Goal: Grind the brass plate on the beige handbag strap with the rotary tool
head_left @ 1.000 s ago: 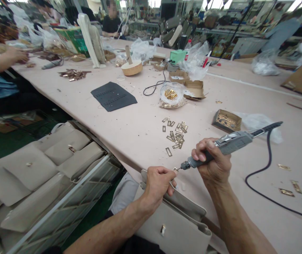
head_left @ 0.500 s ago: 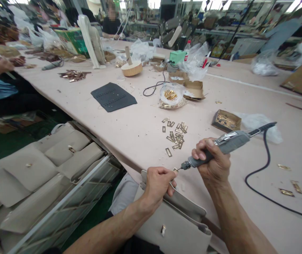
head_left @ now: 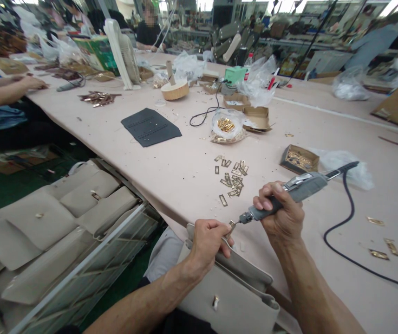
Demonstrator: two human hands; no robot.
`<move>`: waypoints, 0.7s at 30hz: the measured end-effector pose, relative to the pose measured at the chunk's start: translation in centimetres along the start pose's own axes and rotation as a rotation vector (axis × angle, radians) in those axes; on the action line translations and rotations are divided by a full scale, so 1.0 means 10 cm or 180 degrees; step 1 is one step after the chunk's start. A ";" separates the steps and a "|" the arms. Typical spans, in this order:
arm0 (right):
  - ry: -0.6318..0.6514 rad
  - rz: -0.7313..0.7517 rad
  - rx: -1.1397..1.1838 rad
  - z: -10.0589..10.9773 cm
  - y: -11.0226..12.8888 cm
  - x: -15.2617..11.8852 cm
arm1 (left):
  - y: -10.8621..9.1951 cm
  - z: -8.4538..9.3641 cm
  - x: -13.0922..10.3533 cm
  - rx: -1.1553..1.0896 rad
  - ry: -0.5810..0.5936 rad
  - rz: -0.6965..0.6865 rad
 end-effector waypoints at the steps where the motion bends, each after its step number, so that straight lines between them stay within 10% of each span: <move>1: -0.0013 -0.0011 0.0015 0.00 0.00 0.00 | 0.00 0.00 0.00 -0.0024 -0.0001 0.0017; 21: -0.0016 -0.0042 0.0047 -0.01 0.01 -0.01 | 0.05 0.01 0.03 0.0167 -0.0001 -0.0011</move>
Point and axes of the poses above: each hand's wrist, its own x-axis towards the middle knuckle, its own z-axis out of the back of the hand, y = z × x, the point moved 4 cm from there along x, towards the middle knuckle, and after that the axes turned 3 degrees about x, right-handed, at the moved point
